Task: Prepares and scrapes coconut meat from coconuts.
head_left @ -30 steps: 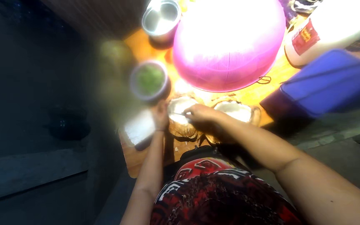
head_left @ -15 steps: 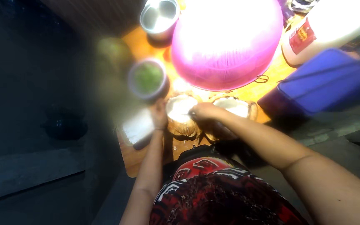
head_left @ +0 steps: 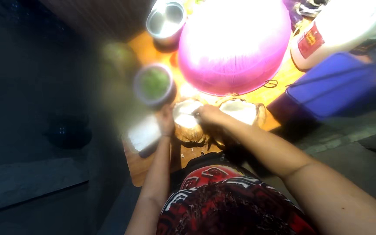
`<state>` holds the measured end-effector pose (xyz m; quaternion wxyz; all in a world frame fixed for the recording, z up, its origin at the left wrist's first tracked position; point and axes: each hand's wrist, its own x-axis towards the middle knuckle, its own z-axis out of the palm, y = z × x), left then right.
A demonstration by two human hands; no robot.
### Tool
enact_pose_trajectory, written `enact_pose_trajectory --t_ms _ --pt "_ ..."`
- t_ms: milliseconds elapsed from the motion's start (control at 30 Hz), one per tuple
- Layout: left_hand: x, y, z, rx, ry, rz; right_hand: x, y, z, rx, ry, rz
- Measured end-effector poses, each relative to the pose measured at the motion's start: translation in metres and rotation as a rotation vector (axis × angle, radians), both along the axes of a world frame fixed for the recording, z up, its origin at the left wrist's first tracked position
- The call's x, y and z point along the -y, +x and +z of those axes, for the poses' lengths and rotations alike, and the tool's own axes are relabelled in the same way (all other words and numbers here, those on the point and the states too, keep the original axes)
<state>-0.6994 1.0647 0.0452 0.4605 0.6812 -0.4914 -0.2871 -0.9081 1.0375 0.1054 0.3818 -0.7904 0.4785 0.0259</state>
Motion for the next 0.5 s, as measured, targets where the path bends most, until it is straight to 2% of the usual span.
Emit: enact_pose_trajectory --t_ms 67,133,267,433,500 --pt "0.0 0.0 0.0 0.0 0.006 0.012 -0.008 0.017 -0.004 0.077 0.027 -0.054" --pt "-0.002 0.001 0.0 -0.014 0.007 0.014 -0.017 0.021 -0.013 0.061 0.044 -0.012" --pt "-0.003 0.0 -0.001 -0.001 0.015 0.034 -0.011 -0.008 -0.019 -0.039 0.014 0.082" --pt "-0.003 0.001 -0.006 -0.019 -0.014 0.014 -0.005 0.005 -0.015 0.318 0.115 -0.083" --pt "-0.004 0.004 -0.006 -0.009 -0.012 0.011 -0.013 0.009 -0.029 0.342 0.158 -0.043"
